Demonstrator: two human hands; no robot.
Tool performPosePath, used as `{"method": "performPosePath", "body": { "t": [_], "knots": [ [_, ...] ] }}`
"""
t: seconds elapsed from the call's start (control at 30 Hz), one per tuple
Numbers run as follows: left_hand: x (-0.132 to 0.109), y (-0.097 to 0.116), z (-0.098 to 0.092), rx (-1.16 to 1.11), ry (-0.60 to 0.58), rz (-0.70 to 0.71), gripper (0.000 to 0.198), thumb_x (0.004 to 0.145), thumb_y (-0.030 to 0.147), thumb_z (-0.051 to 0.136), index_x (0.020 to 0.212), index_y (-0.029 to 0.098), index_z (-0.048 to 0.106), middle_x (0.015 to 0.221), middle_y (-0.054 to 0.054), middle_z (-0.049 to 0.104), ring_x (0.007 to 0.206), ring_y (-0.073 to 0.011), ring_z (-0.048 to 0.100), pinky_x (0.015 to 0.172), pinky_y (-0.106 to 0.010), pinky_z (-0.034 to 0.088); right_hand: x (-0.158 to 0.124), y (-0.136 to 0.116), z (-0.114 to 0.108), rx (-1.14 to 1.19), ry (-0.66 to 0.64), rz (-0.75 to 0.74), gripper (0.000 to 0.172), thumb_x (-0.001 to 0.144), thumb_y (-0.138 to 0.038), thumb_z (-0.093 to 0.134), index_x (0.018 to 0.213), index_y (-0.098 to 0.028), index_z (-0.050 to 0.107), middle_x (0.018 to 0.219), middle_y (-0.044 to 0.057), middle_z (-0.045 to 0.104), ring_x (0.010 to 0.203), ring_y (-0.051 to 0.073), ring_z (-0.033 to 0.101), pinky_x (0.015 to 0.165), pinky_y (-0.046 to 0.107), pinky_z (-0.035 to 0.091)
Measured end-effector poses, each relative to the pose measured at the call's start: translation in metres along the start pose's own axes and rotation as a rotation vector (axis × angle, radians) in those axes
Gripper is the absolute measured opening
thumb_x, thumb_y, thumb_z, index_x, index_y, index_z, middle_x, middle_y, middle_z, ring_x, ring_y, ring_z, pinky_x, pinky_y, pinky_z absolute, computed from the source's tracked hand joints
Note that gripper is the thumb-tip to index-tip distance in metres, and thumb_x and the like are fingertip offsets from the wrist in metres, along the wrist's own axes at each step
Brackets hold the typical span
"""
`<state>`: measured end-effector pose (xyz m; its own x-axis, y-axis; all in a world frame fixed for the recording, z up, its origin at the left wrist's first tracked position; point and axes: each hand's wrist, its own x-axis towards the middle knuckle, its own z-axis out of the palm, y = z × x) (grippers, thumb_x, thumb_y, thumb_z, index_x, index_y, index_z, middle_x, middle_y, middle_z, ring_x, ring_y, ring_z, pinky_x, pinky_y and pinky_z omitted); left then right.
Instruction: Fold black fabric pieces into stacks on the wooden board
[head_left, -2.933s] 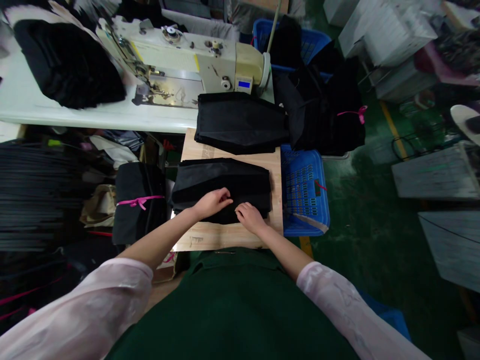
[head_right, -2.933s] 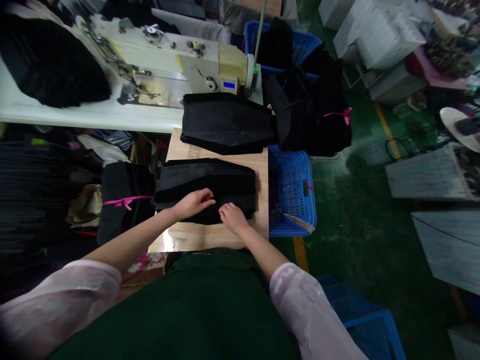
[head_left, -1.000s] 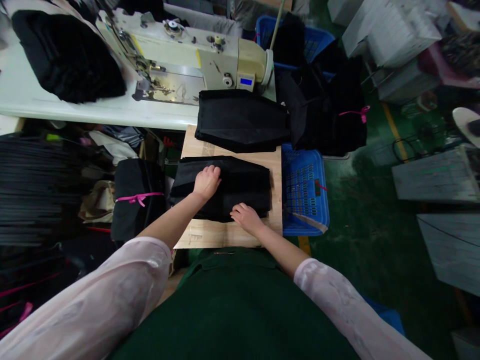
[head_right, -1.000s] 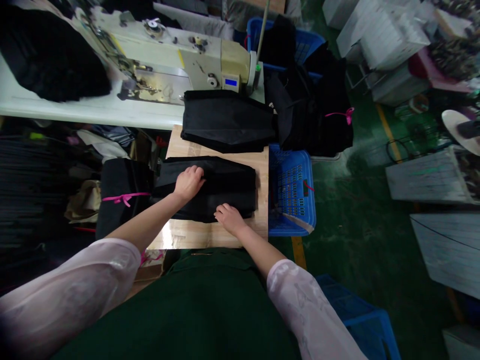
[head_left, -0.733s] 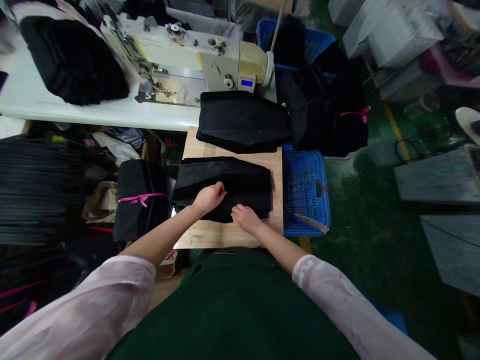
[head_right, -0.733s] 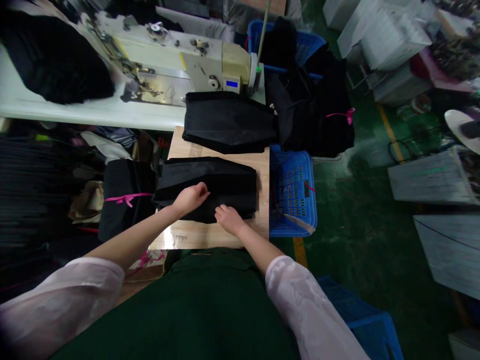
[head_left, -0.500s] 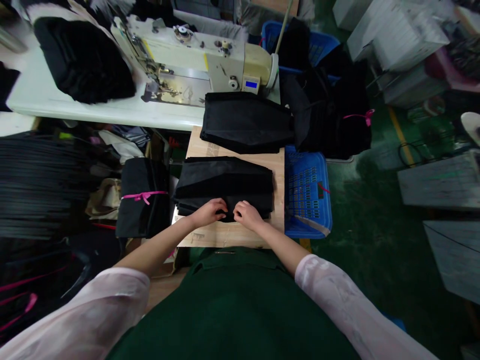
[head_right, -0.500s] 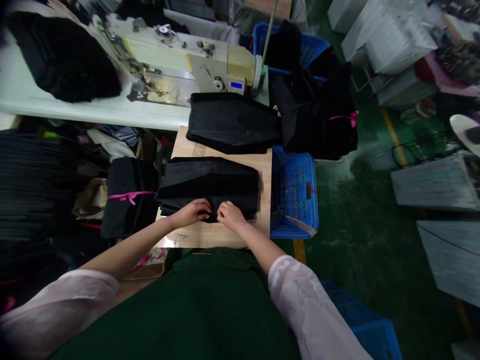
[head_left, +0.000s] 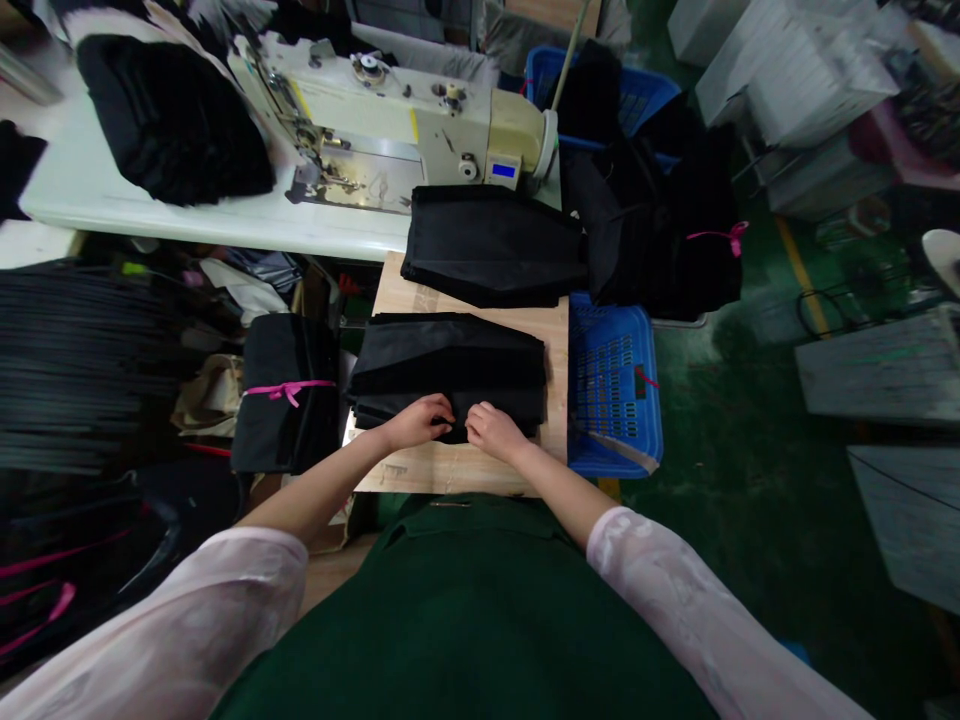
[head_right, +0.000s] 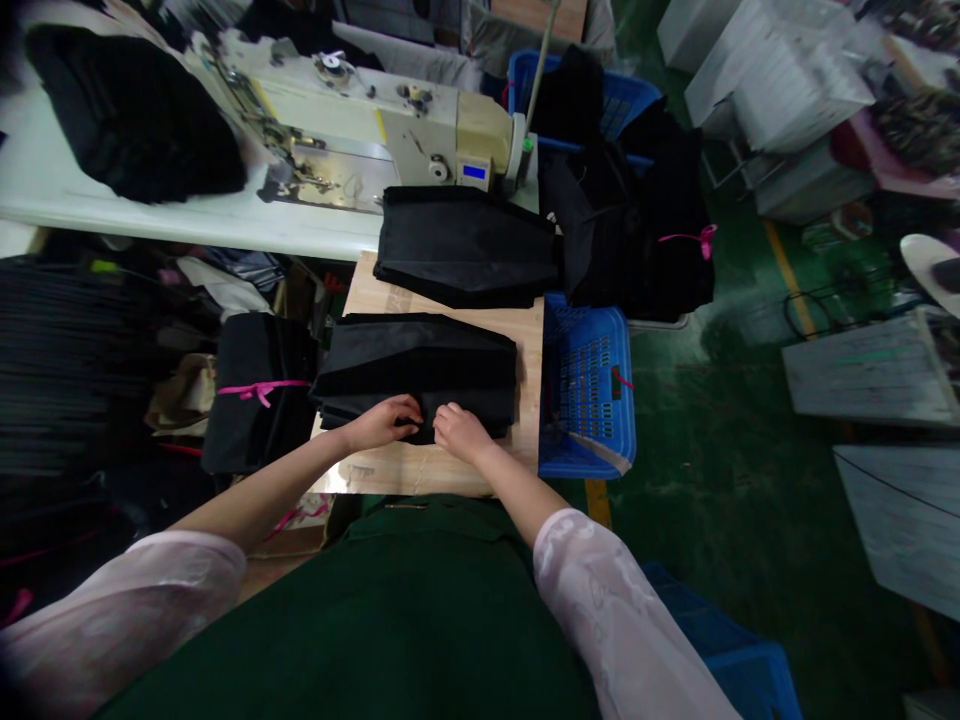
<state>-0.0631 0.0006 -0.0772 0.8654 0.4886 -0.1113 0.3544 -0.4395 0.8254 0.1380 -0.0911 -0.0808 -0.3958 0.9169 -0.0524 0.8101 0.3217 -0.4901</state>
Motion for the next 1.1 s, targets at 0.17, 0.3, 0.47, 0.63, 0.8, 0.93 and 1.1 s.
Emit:
{"method": "performPosePath", "body": {
  "t": [0.17,0.3,0.47,0.63,0.8,0.93,1.1],
  "knots": [
    [0.002,-0.001,0.001,0.003,-0.004,-0.016,0.012,0.08,0.019,0.059,0.085,0.016,0.07,0.094,-0.007,0.062,0.089,-0.0164,0.061,0.084,-0.028,0.05,0.004,0.004,-0.002,0.26,0.028,0.168,0.014,0.08,-0.006,0.059,0.073,-0.017,0.062,0.082,0.002,0.061,0.08,0.015,0.053,0.075,0.026,0.043],
    [0.01,0.0,-0.002,0.004,0.032,-0.111,0.017,0.084,0.02,0.05,0.088,0.017,0.066,0.09,-0.006,0.065,0.086,-0.0178,0.061,0.084,-0.03,0.049,-0.001,-0.005,-0.014,0.146,0.126,0.159,0.013,0.088,-0.009,0.052,0.085,-0.017,0.062,0.094,0.006,0.06,0.089,0.018,0.052,0.08,0.03,0.042],
    [0.018,0.004,-0.012,-0.032,0.097,-0.223,0.015,0.084,0.023,0.048,0.094,0.02,0.059,0.086,-0.002,0.064,0.079,-0.0167,0.06,0.076,-0.028,0.048,-0.011,-0.015,-0.016,-0.094,0.057,-0.012,0.016,0.095,-0.019,0.048,0.093,-0.017,0.064,0.098,0.008,0.06,0.093,0.021,0.049,0.081,0.033,0.04],
    [0.017,0.004,-0.015,-0.017,0.06,-0.192,0.024,0.075,0.009,0.039,0.083,0.019,0.059,0.078,0.0,0.062,0.072,-0.0144,0.058,0.074,-0.027,0.048,-0.011,-0.01,-0.006,-0.188,-0.036,-0.025,0.011,0.09,-0.018,0.055,0.095,-0.014,0.065,0.1,0.009,0.06,0.096,0.022,0.048,0.079,0.033,0.041],
    [0.014,0.002,-0.014,-0.05,0.029,-0.094,0.033,0.073,0.006,0.038,0.083,0.018,0.068,0.088,-0.004,0.067,0.088,-0.0154,0.062,0.086,-0.03,0.049,-0.002,-0.005,-0.006,-0.056,-0.025,0.028,0.015,0.09,-0.014,0.052,0.082,-0.016,0.065,0.092,0.007,0.063,0.09,0.02,0.051,0.079,0.031,0.042],
    [0.01,0.004,-0.015,-0.039,-0.011,-0.059,0.019,0.082,0.023,0.054,0.092,0.017,0.07,0.09,-0.005,0.067,0.087,-0.0164,0.063,0.083,-0.029,0.05,0.003,-0.001,-0.01,0.165,0.051,0.246,0.013,0.09,-0.013,0.053,0.086,-0.019,0.064,0.089,0.003,0.066,0.086,0.017,0.056,0.079,0.028,0.044],
    [0.011,0.008,-0.014,0.09,-0.021,-0.041,0.016,0.085,0.025,0.057,0.092,0.016,0.068,0.091,-0.007,0.066,0.087,-0.0177,0.063,0.083,-0.029,0.05,0.002,-0.001,-0.011,0.212,0.083,0.275,0.013,0.093,-0.015,0.05,0.097,-0.018,0.063,0.095,0.006,0.067,0.092,0.019,0.058,0.084,0.031,0.045]
  ]
}}
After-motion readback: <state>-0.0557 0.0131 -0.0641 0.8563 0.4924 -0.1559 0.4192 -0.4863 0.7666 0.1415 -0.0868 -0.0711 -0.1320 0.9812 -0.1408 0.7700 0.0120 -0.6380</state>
